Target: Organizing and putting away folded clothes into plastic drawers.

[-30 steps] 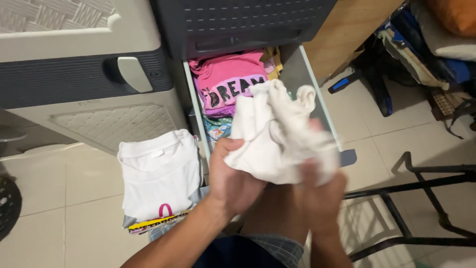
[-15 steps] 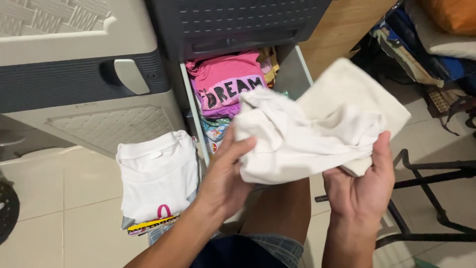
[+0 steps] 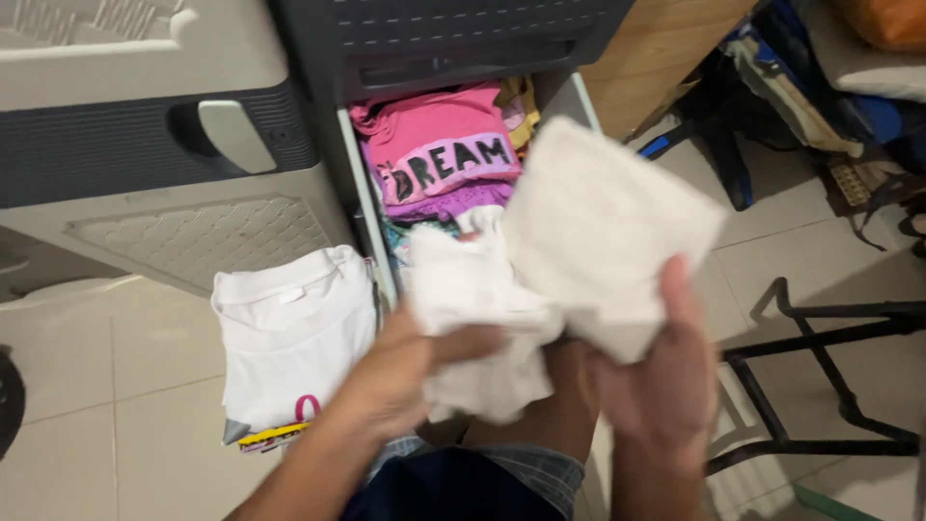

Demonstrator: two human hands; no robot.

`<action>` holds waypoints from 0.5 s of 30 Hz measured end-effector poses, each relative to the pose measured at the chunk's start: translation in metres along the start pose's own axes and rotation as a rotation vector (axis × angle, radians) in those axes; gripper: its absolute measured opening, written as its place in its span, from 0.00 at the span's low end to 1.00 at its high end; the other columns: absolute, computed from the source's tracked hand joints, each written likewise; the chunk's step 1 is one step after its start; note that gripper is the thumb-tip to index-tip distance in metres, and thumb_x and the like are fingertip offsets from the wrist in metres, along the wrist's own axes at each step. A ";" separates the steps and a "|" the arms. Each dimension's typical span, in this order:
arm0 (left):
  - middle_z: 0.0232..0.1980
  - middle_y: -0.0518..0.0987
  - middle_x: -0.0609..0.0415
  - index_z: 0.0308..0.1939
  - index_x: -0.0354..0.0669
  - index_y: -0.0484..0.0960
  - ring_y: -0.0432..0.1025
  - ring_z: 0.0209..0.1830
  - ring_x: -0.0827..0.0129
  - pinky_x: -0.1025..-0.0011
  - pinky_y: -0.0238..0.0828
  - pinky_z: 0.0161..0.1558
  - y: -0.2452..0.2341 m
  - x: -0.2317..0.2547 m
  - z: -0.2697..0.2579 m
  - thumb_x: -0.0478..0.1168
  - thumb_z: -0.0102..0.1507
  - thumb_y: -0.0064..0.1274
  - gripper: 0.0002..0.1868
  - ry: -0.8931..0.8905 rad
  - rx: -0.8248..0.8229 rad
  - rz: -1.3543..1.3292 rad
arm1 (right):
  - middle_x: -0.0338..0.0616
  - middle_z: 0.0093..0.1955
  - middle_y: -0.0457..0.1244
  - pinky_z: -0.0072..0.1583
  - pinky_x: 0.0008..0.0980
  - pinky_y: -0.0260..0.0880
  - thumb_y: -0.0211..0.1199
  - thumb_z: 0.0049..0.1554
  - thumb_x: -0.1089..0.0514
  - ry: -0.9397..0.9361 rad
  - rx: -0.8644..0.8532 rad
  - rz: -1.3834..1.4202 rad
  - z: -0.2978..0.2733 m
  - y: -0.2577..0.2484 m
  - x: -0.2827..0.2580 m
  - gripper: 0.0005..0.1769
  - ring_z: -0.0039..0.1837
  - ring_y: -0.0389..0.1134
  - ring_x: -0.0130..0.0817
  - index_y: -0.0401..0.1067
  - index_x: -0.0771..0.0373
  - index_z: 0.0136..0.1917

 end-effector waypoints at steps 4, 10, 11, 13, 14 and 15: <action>0.59 0.83 0.47 0.70 0.42 0.73 0.79 0.55 0.60 0.65 0.79 0.50 -0.074 0.075 -0.071 0.34 0.58 0.61 0.35 0.184 0.193 0.000 | 0.51 0.76 0.58 0.72 0.49 0.64 0.49 0.67 0.41 -0.184 0.046 -0.133 0.024 -0.024 -0.034 0.39 0.73 0.63 0.44 0.51 0.67 0.81; 0.60 0.81 0.44 0.73 0.42 0.69 0.78 0.56 0.58 0.62 0.78 0.51 -0.204 0.166 -0.130 0.34 0.58 0.59 0.37 0.220 0.264 0.037 | 0.49 0.61 0.69 0.64 0.36 0.70 0.55 0.67 0.49 -0.161 0.151 -0.572 0.050 -0.036 -0.020 0.25 0.60 0.71 0.39 0.69 0.71 0.67; 0.60 0.81 0.43 0.74 0.42 0.69 0.78 0.56 0.58 0.61 0.77 0.51 -0.234 0.174 -0.133 0.34 0.58 0.58 0.38 0.227 0.276 0.041 | 0.53 0.54 0.67 0.59 0.39 0.68 0.56 0.69 0.50 -0.191 0.246 -0.959 0.045 -0.025 -0.027 0.22 0.56 0.68 0.45 0.72 0.72 0.61; 0.61 0.81 0.42 0.75 0.43 0.67 0.78 0.56 0.57 0.61 0.77 0.51 -0.292 0.179 -0.135 0.33 0.59 0.57 0.38 0.238 0.305 0.050 | 0.57 0.46 0.65 0.54 0.43 0.66 0.56 0.70 0.50 -0.212 0.332 -1.351 0.037 -0.004 -0.033 0.21 0.52 0.65 0.52 0.75 0.74 0.54; 0.61 0.81 0.42 0.75 0.43 0.67 0.78 0.56 0.56 0.60 0.77 0.52 -0.319 0.175 -0.135 0.33 0.59 0.57 0.39 0.244 0.321 0.056 | 0.54 0.45 0.65 0.51 0.42 0.66 0.57 0.69 0.52 -0.337 0.271 -1.474 0.033 0.013 -0.036 0.18 0.48 0.66 0.49 0.76 0.72 0.53; 0.61 0.80 0.42 0.76 0.43 0.66 0.78 0.57 0.56 0.60 0.76 0.52 -0.345 0.172 -0.138 0.33 0.59 0.57 0.39 0.249 0.337 0.062 | 0.52 0.44 0.65 0.48 0.41 0.66 0.57 0.68 0.53 -0.466 0.206 -1.592 0.028 0.031 -0.038 0.16 0.44 0.68 0.46 0.77 0.69 0.52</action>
Point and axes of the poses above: each hand's wrist, its own z-axis towards the middle knuckle, its own y-axis out of the palm, x = y × z, the point moved 8 cm from there along z, towards the middle knuckle
